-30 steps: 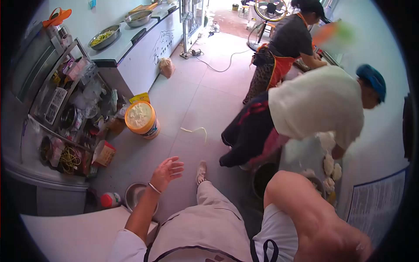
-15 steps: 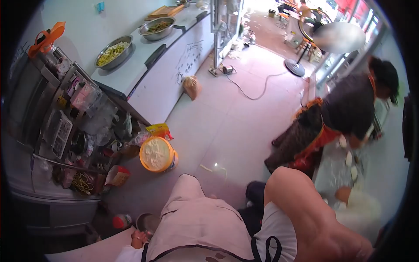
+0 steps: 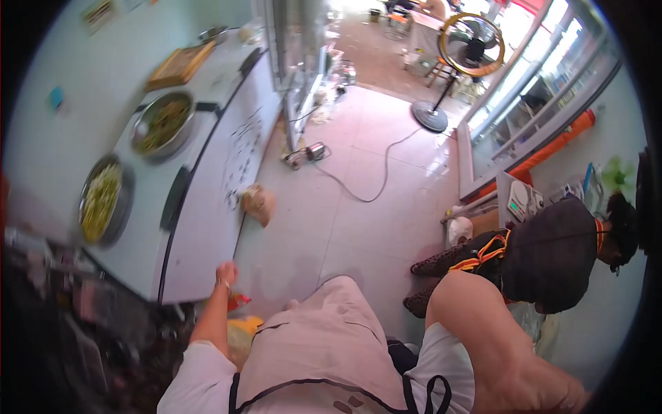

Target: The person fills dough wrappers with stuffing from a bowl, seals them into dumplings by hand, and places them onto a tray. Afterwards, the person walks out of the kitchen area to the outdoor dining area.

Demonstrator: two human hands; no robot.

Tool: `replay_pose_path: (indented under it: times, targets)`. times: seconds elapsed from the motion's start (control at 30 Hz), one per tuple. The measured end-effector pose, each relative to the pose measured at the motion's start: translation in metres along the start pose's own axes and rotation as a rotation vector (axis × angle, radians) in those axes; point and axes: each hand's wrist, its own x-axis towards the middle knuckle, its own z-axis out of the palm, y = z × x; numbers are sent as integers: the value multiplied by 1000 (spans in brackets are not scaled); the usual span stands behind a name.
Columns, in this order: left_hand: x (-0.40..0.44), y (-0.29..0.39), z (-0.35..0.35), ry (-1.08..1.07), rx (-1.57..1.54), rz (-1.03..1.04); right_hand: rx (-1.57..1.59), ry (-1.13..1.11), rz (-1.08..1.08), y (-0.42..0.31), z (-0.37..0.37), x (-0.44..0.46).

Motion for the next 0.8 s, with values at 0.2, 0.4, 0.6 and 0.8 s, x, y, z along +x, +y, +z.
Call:
replay_pose_path:
  times: [0.2,0.4,0.6,0.8]
  targets:
    - [127,385,187,-244,-90,290,-210,-39,-105,130,-151,-73]
    - [265,327,250,-275,999,842,-423,173,-360,318,-369,-112]
    - [264,357,247,-557,1285,-46,-431,285,-89,513,-538,-221]
    - [437,521,403,-637,1221,-144,-669,62,562,691,-745,-407]
